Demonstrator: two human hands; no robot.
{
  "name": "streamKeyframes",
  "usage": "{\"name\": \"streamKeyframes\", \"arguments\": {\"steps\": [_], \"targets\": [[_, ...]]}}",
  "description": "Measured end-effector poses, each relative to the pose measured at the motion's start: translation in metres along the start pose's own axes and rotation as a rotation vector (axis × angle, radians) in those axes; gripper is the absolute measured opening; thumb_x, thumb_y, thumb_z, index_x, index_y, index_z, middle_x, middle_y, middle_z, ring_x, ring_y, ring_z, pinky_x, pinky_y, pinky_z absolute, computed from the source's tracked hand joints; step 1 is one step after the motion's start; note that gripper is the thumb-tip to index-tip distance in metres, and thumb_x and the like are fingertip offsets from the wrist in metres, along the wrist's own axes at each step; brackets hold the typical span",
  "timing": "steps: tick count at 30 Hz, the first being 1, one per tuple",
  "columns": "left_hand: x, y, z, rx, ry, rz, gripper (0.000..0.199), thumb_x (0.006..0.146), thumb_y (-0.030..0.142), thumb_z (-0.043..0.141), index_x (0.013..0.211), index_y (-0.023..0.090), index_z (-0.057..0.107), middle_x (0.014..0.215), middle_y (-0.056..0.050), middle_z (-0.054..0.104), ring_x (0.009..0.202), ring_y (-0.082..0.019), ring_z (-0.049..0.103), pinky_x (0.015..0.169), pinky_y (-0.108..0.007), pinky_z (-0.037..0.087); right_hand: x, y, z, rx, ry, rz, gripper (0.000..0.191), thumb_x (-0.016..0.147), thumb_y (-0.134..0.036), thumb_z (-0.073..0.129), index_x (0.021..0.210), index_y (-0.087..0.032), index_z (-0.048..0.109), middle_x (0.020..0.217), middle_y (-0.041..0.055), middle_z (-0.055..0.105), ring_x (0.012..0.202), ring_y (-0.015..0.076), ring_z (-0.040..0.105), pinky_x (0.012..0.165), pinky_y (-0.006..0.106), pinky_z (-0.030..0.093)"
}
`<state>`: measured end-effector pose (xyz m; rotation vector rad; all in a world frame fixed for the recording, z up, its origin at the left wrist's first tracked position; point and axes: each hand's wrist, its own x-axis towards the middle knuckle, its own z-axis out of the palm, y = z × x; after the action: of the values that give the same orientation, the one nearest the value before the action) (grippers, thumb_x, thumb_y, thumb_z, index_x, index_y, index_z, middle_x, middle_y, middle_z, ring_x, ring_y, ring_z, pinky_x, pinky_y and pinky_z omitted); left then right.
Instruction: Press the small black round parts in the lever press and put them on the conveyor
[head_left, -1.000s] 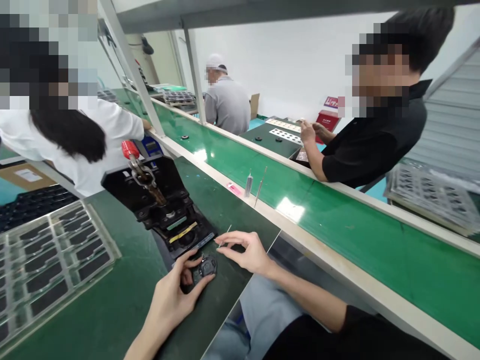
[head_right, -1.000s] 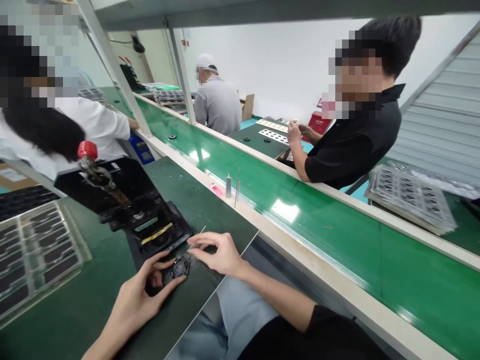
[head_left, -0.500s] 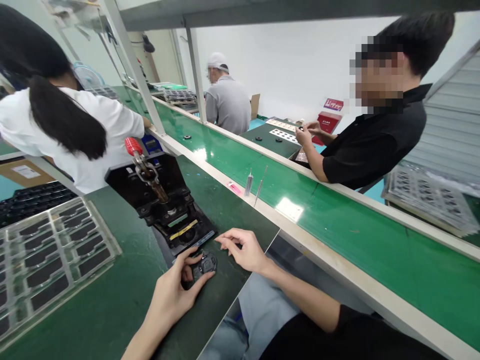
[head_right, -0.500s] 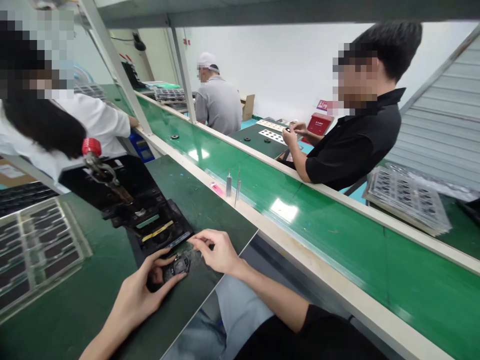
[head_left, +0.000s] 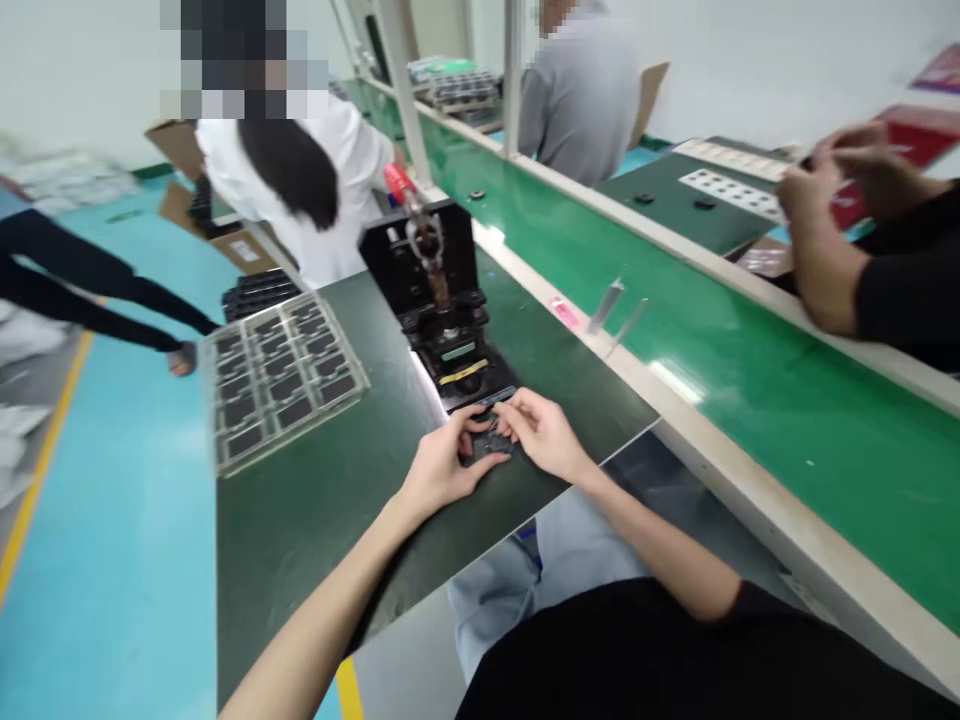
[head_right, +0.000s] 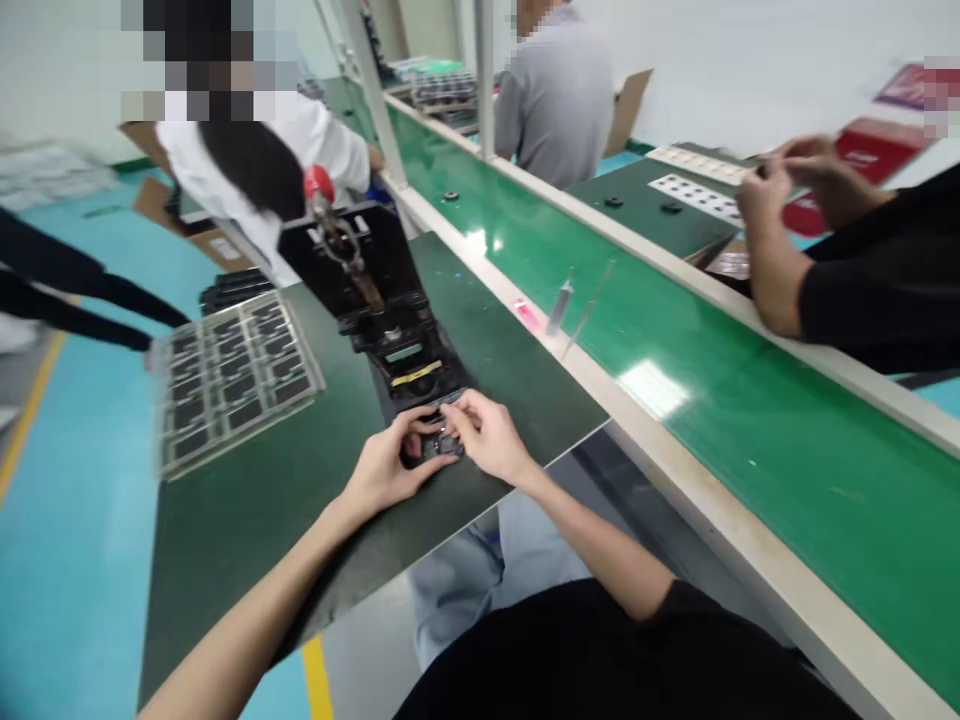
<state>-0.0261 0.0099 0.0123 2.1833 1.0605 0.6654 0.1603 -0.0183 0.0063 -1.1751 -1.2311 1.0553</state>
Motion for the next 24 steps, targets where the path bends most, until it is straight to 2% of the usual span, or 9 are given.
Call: {"name": "streamKeyframes", "arguments": {"steps": [4,10,18,24], "targets": [[-0.002,-0.001,0.004,-0.005,-0.013,-0.015,0.065,0.079,0.044,0.086,0.132,0.024,0.052,0.098,0.001,0.078,0.065,-0.012,0.064,0.069,-0.026,0.056,-0.006,0.001,-0.006,-0.065,0.027,-0.045,0.048,0.095,-0.066,0.061,0.078,-0.021,0.055,0.069,0.0026,0.067,0.062,0.0141,0.064,0.064,0.027,0.056],[-0.003,0.001,0.007,-0.069,-0.028,-0.031,0.067,0.080,0.046,0.085,0.134,0.023,0.052,0.109,-0.003,0.078,0.068,-0.012,0.065,0.071,-0.028,0.056,-0.009,0.004,-0.009,-0.133,0.080,-0.086,0.042,0.098,-0.059,0.061,0.079,-0.021,0.055,0.068,0.0023,0.066,0.062,0.0144,0.064,0.062,0.025,0.054],[-0.004,0.000,0.007,-0.051,-0.030,-0.023,0.067,0.082,0.047,0.083,0.136,0.024,0.050,0.107,-0.002,0.078,0.069,-0.013,0.067,0.072,-0.028,0.057,-0.012,0.003,-0.011,-0.271,0.063,-0.151,0.032,0.103,-0.046,0.055,0.082,-0.022,0.053,0.071,0.0017,0.067,0.064,0.0146,0.066,0.063,0.025,0.053],[-0.004,-0.001,0.009,-0.050,-0.022,-0.012,0.067,0.082,0.047,0.083,0.136,0.024,0.050,0.102,-0.001,0.076,0.069,-0.014,0.067,0.070,-0.027,0.056,-0.016,-0.003,-0.009,-0.468,0.068,-0.311,0.024,0.105,-0.032,0.050,0.082,-0.023,0.049,0.076,0.0022,0.068,0.066,0.0152,0.066,0.065,0.026,0.051]]}}
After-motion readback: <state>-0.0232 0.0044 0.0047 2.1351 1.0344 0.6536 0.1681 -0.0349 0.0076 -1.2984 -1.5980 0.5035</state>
